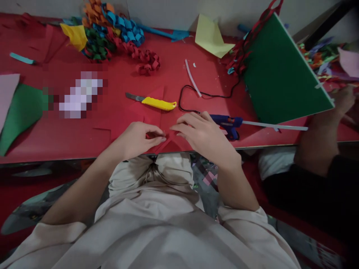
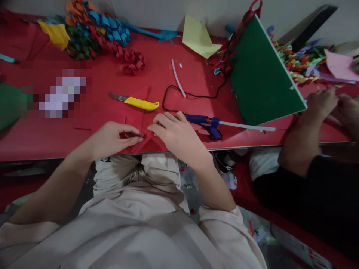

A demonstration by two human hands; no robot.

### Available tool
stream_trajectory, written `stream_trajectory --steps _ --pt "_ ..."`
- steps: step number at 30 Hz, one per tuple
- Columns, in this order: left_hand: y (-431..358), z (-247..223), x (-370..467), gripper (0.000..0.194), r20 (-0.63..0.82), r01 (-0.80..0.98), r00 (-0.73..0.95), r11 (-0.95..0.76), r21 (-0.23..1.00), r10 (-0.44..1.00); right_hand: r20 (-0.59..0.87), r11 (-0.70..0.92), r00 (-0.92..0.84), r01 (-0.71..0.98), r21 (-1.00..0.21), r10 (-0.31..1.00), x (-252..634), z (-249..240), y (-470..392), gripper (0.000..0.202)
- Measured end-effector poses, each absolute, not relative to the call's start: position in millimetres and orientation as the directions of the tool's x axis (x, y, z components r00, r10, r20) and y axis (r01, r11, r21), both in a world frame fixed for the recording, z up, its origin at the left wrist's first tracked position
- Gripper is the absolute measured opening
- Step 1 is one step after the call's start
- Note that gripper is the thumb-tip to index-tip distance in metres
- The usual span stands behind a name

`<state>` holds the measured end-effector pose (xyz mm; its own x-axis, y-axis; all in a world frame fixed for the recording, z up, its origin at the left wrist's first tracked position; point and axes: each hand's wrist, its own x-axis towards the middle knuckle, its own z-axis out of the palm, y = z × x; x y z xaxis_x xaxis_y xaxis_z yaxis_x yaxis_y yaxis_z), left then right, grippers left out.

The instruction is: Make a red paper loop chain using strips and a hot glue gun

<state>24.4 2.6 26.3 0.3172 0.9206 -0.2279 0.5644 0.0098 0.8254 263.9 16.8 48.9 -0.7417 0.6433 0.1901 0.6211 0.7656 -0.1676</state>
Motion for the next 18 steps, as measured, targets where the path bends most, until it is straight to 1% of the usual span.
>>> stream_trajectory --steps 2,3,4,6,8,10,11,13,15,18 --pt "1.6 24.8 25.2 0.022 -0.23 0.54 0.307 0.031 0.841 0.924 0.223 0.753 -0.721 0.607 -0.255 0.656 264.3 48.9 17.2 0.033" --pt "0.6 24.5 26.0 0.021 -0.222 0.532 0.281 0.041 0.846 0.934 0.247 0.73 -0.691 0.602 -0.322 0.679 264.5 47.4 16.7 0.035" --pt "-0.9 24.5 27.0 0.019 -0.213 0.526 0.244 0.056 0.849 0.946 0.278 0.692 -0.641 0.598 -0.404 0.715 264.5 44.6 15.3 0.036" --pt "-5.0 25.4 29.7 0.018 -0.186 0.511 0.144 0.088 0.855 0.972 0.327 0.565 -0.472 0.564 -0.602 0.819 263.0 34.6 9.7 0.033" --pt "-10.1 26.2 32.7 0.018 -0.163 0.484 0.052 0.118 0.867 0.985 0.287 0.399 -0.295 0.462 -0.792 0.911 258.4 20.1 0.5 0.024" --pt "-15.0 25.9 35.4 0.019 -0.165 0.444 0.003 0.147 0.884 0.986 0.173 0.236 -0.209 0.326 -0.916 0.962 250.8 4.7 -10.3 0.021" --pt "-17.0 25.2 36.5 0.02 -0.173 0.423 -0.018 0.164 0.891 0.985 0.122 0.172 -0.193 0.266 -0.949 0.974 246.2 -2.0 -15.3 0.021" --pt "-19.9 23.1 38.2 0.021 -0.197 0.388 -0.048 0.2 0.9 0.979 0.067 0.099 -0.173 0.179 -0.979 0.983 237.6 -11.1 -22.9 0.02" --pt "-21.7 21.0 39.2 0.02 -0.213 0.37 -0.057 0.219 0.903 0.975 0.06 0.079 -0.147 0.132 -0.988 0.987 231.5 -13.9 -26.5 0.018" --pt "-23.7 19.6 40.1 0.021 -0.215 0.352 -0.042 0.216 0.911 0.976 0.061 0.076 -0.128 0.116 -0.99 0.99 228.5 -10.0 -25.9 0.017"
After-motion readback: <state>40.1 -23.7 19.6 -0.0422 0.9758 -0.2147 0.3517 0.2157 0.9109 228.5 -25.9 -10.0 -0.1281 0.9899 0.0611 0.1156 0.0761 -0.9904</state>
